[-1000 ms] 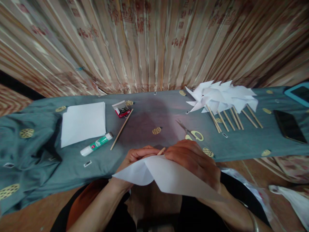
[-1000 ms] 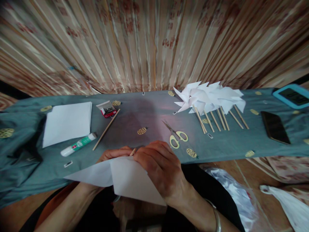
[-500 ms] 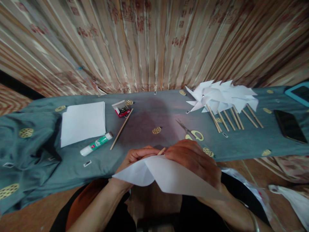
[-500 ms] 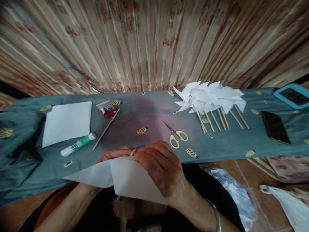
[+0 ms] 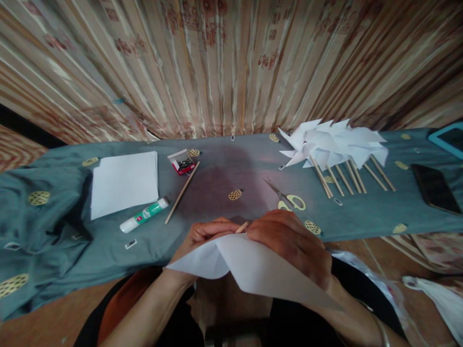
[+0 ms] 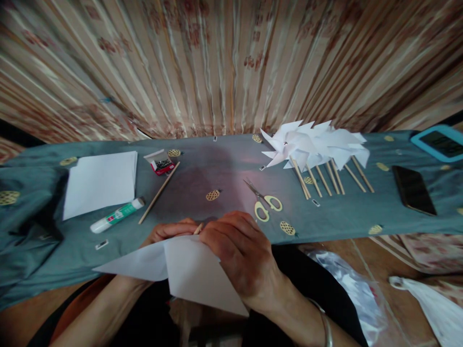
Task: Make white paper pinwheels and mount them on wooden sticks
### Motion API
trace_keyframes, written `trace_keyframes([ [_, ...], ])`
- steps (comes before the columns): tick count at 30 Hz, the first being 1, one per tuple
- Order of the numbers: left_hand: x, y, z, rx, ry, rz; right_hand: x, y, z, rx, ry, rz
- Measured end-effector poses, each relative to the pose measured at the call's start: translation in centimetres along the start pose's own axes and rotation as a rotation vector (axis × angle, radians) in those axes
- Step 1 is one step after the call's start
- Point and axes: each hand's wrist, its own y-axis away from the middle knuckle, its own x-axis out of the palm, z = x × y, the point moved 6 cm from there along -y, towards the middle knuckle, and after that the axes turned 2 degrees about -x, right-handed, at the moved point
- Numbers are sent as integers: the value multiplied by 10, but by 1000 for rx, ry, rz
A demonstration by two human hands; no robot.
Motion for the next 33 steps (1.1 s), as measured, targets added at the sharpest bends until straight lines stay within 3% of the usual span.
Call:
trace_keyframes([
  [16,0,-1,0,18,0,-4,0,0,-2,18,-2,3],
  [24,-1,0,15,-131,123,-52,1,1,-3,16,-21,-1],
  [33,-3,0,0,33,7,-102,1,2,-4,26,5,-5],
])
